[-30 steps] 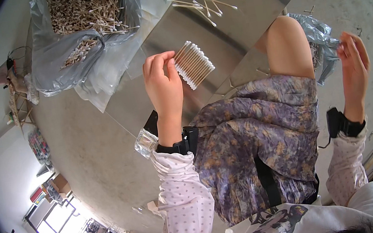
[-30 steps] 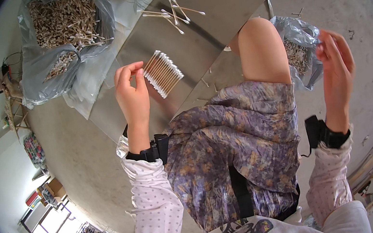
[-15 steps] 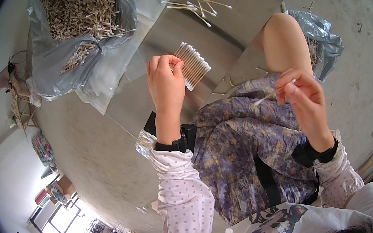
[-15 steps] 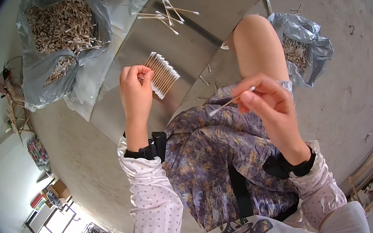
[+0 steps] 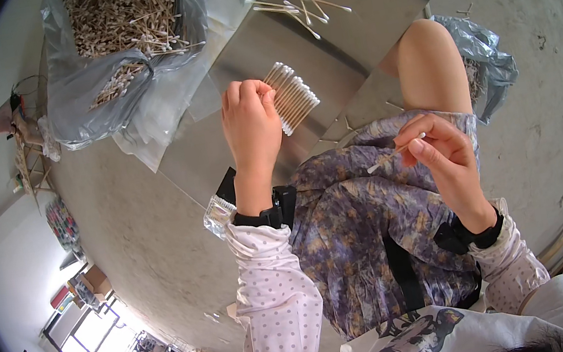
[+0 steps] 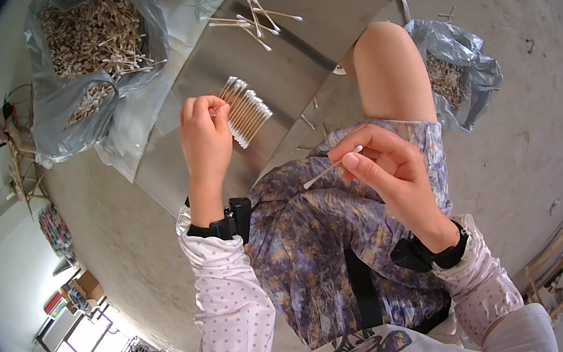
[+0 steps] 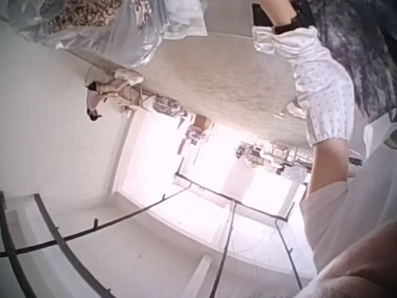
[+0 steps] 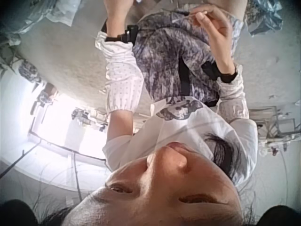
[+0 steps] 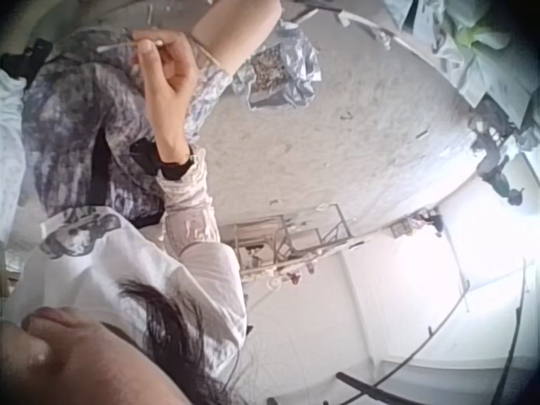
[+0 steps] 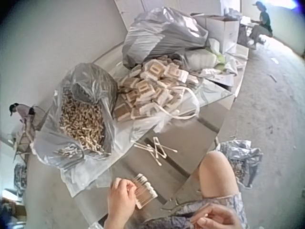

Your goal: The recorder organizes a large batch of loose cotton swabs into aligned rows and places them into a small rectangular retail box.

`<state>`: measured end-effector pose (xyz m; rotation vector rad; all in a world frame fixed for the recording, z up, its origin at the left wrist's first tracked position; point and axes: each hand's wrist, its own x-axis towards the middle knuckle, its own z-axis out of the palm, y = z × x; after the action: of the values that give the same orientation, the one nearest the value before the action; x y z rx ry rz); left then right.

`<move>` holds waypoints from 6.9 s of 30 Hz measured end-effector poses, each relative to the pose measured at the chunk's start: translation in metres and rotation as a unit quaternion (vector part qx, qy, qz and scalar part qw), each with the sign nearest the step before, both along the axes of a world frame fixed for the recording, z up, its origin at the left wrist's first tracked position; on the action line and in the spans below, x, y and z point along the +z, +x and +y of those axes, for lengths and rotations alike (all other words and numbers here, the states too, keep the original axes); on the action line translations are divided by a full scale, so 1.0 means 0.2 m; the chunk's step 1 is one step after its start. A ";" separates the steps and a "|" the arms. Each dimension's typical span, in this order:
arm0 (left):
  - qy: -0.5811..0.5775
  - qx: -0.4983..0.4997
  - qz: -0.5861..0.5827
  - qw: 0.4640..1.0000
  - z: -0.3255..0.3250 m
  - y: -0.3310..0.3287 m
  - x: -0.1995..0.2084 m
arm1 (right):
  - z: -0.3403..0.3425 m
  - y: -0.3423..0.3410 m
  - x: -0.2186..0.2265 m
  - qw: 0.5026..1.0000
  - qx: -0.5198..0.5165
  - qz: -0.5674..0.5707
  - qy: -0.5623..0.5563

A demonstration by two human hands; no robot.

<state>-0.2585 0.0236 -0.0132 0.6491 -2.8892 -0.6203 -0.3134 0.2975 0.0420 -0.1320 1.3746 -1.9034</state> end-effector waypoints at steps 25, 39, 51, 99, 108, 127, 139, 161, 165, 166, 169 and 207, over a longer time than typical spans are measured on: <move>0.058 0.012 0.067 0.996 0.01 0.08 0.17 | 0.54 -0.29 -0.11 0.953 -0.216 0.125 0.173; 0.160 0.095 0.162 0.969 0.08 0.23 0.06 | 0.07 -0.38 -0.04 0.917 -0.159 0.318 0.181; 0.037 0.113 0.133 0.984 0.37 0.25 -0.12 | -0.49 -0.18 -0.26 0.921 0.051 0.369 0.110; 0.439 0.321 0.476 0.691 0.24 0.23 -0.07 | -0.88 0.01 -0.40 0.992 -0.006 0.078 -0.097; 0.476 0.244 0.419 0.734 0.12 0.26 -0.08 | -0.90 0.00 -0.44 0.992 0.019 0.048 -0.114; -0.143 0.044 -0.045 0.988 0.23 0.26 -0.19 | -0.37 -0.10 -0.46 0.991 -0.037 0.130 -0.013; -0.175 0.042 -0.010 0.984 0.20 0.29 -0.29 | 0.25 -0.40 -0.55 0.772 -0.018 0.499 0.394; -0.202 0.037 0.029 0.978 0.20 0.33 -0.27 | 0.06 -0.80 -0.62 0.692 0.172 0.414 0.566; -0.221 0.033 0.000 0.975 0.22 0.30 -0.27 | 0.10 -0.80 -0.64 0.691 0.162 0.445 0.547; -0.217 0.031 0.001 0.976 0.23 0.30 -0.27 | 0.13 -0.79 -0.66 0.698 0.132 0.472 0.523; -0.212 0.039 -0.001 0.976 0.21 0.32 -0.25 | 0.05 -0.62 -0.58 0.723 0.062 0.504 0.468; -0.178 0.056 -0.001 0.982 0.25 0.28 -0.23 | -0.67 -0.14 -0.49 0.838 0.144 0.517 0.099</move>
<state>-0.2016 0.0732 -0.0600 0.7483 -2.8309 -0.0824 -0.3412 0.1628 -0.0565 -1.3432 2.0537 -1.4031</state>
